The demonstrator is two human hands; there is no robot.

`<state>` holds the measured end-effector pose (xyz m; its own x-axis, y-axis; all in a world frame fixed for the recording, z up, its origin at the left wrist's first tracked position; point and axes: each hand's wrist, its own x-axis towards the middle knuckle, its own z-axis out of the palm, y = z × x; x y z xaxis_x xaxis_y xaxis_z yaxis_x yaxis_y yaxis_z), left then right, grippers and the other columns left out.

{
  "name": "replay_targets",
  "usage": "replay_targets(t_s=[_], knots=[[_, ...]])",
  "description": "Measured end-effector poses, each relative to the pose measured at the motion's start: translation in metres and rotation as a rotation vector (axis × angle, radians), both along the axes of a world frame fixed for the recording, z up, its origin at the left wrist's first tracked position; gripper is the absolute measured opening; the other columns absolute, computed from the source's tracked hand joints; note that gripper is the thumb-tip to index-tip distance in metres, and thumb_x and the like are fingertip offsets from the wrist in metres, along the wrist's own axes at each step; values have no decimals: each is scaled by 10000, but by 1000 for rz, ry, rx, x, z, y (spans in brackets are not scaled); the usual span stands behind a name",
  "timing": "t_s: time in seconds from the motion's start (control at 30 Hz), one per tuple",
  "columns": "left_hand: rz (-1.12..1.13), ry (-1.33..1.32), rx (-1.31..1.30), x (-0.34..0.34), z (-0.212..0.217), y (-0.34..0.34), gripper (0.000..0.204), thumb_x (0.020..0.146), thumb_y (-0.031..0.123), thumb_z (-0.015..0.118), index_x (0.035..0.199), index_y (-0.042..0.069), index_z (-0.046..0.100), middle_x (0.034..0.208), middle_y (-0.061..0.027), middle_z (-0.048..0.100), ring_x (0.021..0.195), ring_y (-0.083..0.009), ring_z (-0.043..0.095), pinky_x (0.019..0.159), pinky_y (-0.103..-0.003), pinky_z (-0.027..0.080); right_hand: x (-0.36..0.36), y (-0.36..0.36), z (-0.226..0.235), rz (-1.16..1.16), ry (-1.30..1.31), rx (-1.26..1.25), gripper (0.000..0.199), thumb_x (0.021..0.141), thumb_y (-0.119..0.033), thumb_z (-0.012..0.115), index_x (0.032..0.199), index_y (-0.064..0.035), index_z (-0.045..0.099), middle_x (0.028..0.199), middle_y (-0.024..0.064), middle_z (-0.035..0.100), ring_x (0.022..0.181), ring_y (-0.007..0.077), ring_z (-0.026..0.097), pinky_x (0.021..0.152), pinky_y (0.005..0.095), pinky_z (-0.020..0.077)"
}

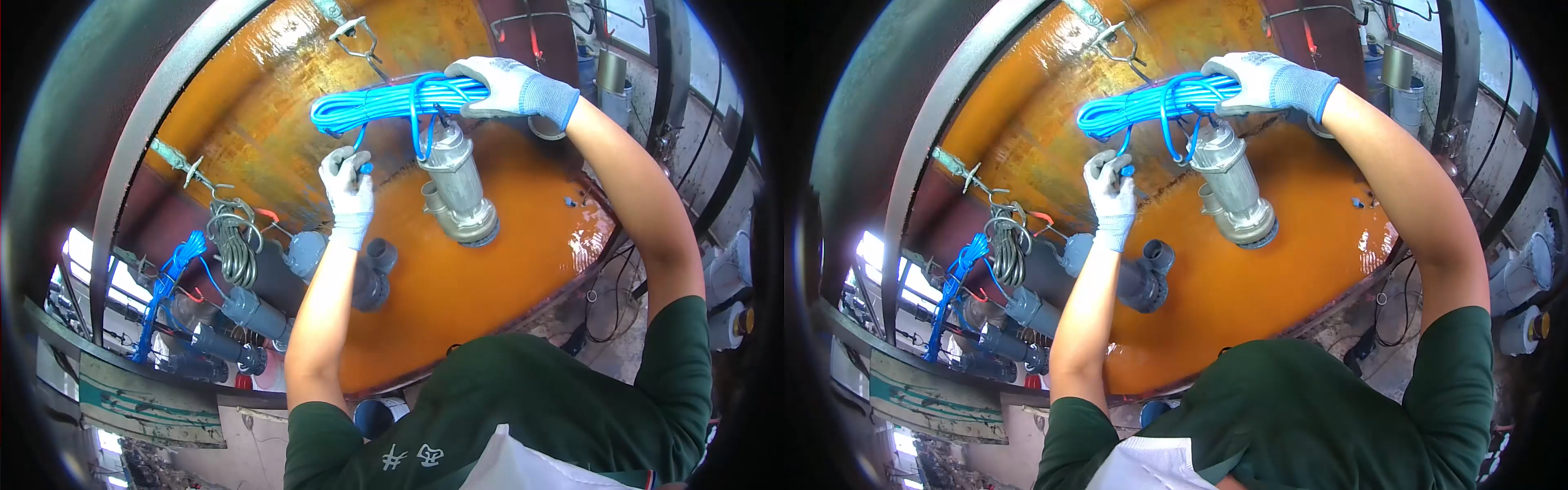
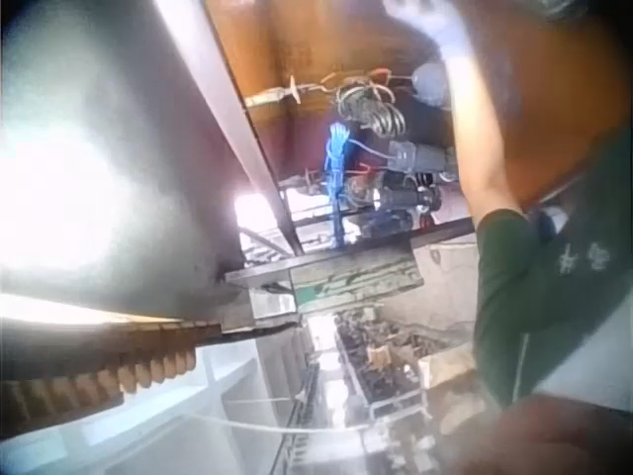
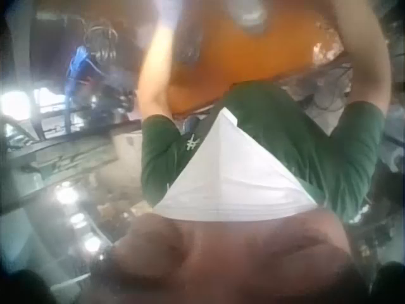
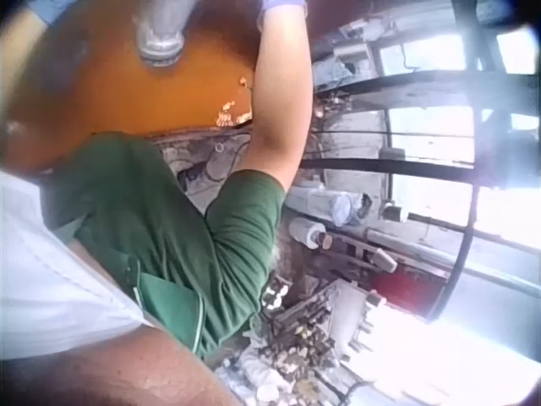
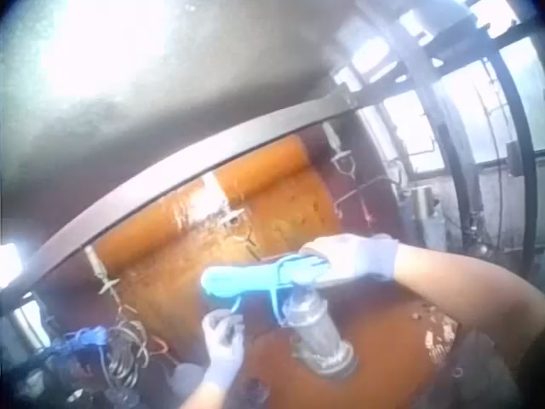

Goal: The person picks up a pump from the floor, hangs it on a hook in a spray booth, and applies a coating to the pump using a spray gun.

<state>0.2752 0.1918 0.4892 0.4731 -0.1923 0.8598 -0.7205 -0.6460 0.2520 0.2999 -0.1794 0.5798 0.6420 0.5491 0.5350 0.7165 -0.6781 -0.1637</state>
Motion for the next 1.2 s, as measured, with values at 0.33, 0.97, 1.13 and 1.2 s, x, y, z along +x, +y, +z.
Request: replay_targets(t_s=[0.33, 0.97, 1.13, 1.2], knots=[[-709, 299, -807, 51, 139, 34, 136, 976, -56, 615, 1094, 7, 589, 944, -80, 612, 894, -184, 630, 741, -315, 566, 14, -4, -10, 234, 364, 286, 487, 867, -302, 754, 1294, -95, 646, 1078, 110, 731, 938, 223, 715, 879, 370, 557], [-430, 666, -1539, -2, -42, 55, 304, 1003, 379, 664, 1116, 98, 637, 1125, -167, 700, 968, -322, 711, 777, -398, 640, 36, -8, -48, 240, 446, 849, 654, 913, -401, 789, 1421, -57, 562, 1307, 123, 681, 1245, 210, 634, 1064, 335, 506], [-348, 727, -1470, -61, -78, 35, 398, 1012, 439, 644, 1311, 181, 591, 1244, -184, 662, 1062, -344, 681, 875, -433, 605, 39, -59, -127, 235, 505, 1327, 455, 963, -255, 742, 1331, -27, 598, 1159, 86, 690, 994, 160, 682, 835, 305, 562], [-286, 879, -1386, -92, -111, 26, 362, 1040, 419, 611, 1306, 174, 591, 1205, -128, 688, 1080, -295, 693, 851, -376, 595, 8, -75, -179, 181, 608, 1411, 297, 962, -183, 720, 1200, -29, 631, 1083, 87, 687, 922, 168, 686, 777, 323, 571]])
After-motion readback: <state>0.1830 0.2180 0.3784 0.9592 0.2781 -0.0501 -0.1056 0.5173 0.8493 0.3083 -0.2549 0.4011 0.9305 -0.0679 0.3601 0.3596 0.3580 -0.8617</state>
